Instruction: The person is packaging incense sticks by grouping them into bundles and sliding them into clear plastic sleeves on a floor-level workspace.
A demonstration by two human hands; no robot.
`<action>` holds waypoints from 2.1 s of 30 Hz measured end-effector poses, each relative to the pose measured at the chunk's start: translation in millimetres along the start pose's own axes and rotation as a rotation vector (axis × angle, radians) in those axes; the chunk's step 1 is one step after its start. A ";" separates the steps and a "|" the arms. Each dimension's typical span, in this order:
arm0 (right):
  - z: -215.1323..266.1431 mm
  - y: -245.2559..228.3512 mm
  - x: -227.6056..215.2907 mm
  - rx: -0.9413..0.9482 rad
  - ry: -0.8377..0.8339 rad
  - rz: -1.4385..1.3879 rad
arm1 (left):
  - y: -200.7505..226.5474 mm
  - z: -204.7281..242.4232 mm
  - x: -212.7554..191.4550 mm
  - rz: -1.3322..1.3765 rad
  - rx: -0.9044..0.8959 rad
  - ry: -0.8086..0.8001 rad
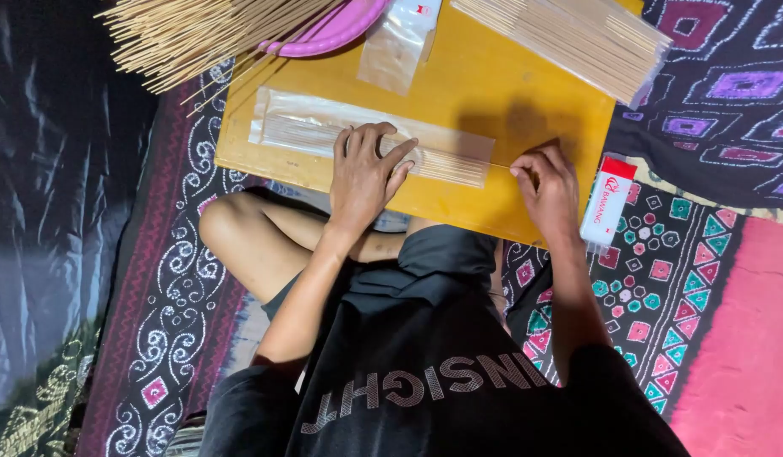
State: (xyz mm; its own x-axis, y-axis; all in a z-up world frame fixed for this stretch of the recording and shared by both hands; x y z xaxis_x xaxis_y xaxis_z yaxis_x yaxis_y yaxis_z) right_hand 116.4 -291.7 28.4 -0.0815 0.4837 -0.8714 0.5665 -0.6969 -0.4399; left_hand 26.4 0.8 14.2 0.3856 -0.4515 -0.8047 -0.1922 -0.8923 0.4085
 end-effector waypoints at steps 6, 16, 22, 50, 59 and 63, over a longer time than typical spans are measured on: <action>-15.7 -17.3 18.2 -0.061 -0.046 -0.011 | -0.9 0.4 2.5 -0.007 -0.007 0.005; -8.4 -3.3 12.8 -0.045 -0.012 -0.002 | -1.3 1.9 1.4 0.008 -0.029 -0.002; -9.6 -3.9 9.3 -0.055 -0.005 -0.017 | -27.6 8.1 -21.2 -0.007 -0.047 -0.014; -34.6 -49.5 40.0 -0.134 0.166 -0.045 | -46.0 22.4 -32.2 0.005 -0.090 -0.076; -52.0 -170.4 98.2 -0.208 -0.159 -0.122 | -27.6 22.3 -10.3 -0.144 -0.231 -0.236; -43.2 -156.2 93.2 -0.156 -0.255 0.021 | -28.9 23.1 -11.0 -0.199 -0.317 -0.361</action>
State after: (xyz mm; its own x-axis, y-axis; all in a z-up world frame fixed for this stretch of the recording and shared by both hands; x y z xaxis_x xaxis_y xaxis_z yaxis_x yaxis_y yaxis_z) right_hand 55.8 -114.9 25.3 -0.2602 0.3080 -0.9151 0.6876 -0.6062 -0.3996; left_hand 6.9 31.5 1.3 0.0400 -0.2954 -0.9545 0.1570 -0.9416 0.2980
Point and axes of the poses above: each hand's wrist, its own z-axis away from the middle knuckle, its own x-axis out of the palm, y = z × x, the point moved 3 cm from there along -z, towards the middle knuckle, and after that the axes turned 3 degrees about -y, right-handed, at the moved point
